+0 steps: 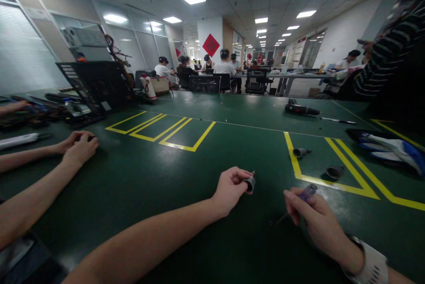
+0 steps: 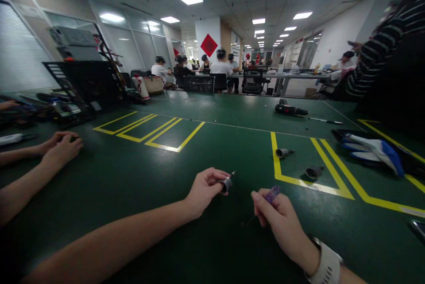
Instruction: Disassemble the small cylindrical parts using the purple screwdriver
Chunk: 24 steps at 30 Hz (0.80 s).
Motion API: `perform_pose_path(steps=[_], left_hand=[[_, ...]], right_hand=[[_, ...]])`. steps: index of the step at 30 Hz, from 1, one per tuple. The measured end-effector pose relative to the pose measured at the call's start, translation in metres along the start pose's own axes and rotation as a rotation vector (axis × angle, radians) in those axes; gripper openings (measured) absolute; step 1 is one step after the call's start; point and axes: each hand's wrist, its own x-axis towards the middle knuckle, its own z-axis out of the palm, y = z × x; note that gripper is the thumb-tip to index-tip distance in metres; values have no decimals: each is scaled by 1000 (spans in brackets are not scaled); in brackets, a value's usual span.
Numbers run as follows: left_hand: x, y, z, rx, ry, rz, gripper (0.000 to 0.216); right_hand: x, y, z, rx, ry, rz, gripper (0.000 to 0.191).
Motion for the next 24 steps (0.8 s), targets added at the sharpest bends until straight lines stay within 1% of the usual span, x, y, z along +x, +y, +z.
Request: perform_pose_path(steps=[3,9,12,15,17,18,19,21,22,24], left_hand=[[-1,3,1,-16,-17,-7,17],[0,2,-3,-32,-64,-14,30],[1,0,-4,-26,-102,-10,33],[1,0,-4,-27,-121,-15,37],[0,1,-4,-29,-129,-10,38],[0,2,-3,-31,-140,-2,38],[-1,2,-4,-30,-153,10,37],[-2,3,-4,-19,-171,37,36],[-2,3,-5,-9,-173,51,35],[-2,3,-6,8,-165,72,34]], right_hand=[[-1,-5,3,-37,-20,19,47],[0,-15,6,-155,-48,31,52],[1,-15,7,-161,-48,63,52],[3,-11,7,-46,-36,152,48],[5,-8,7,110,-2,196,43],[5,-6,6,187,22,194,41],[5,-5,5,248,51,170,39],[4,-3,2,288,106,55,35],[3,-3,1,256,122,-23,33],[0,-5,-1,109,122,-176,26]])
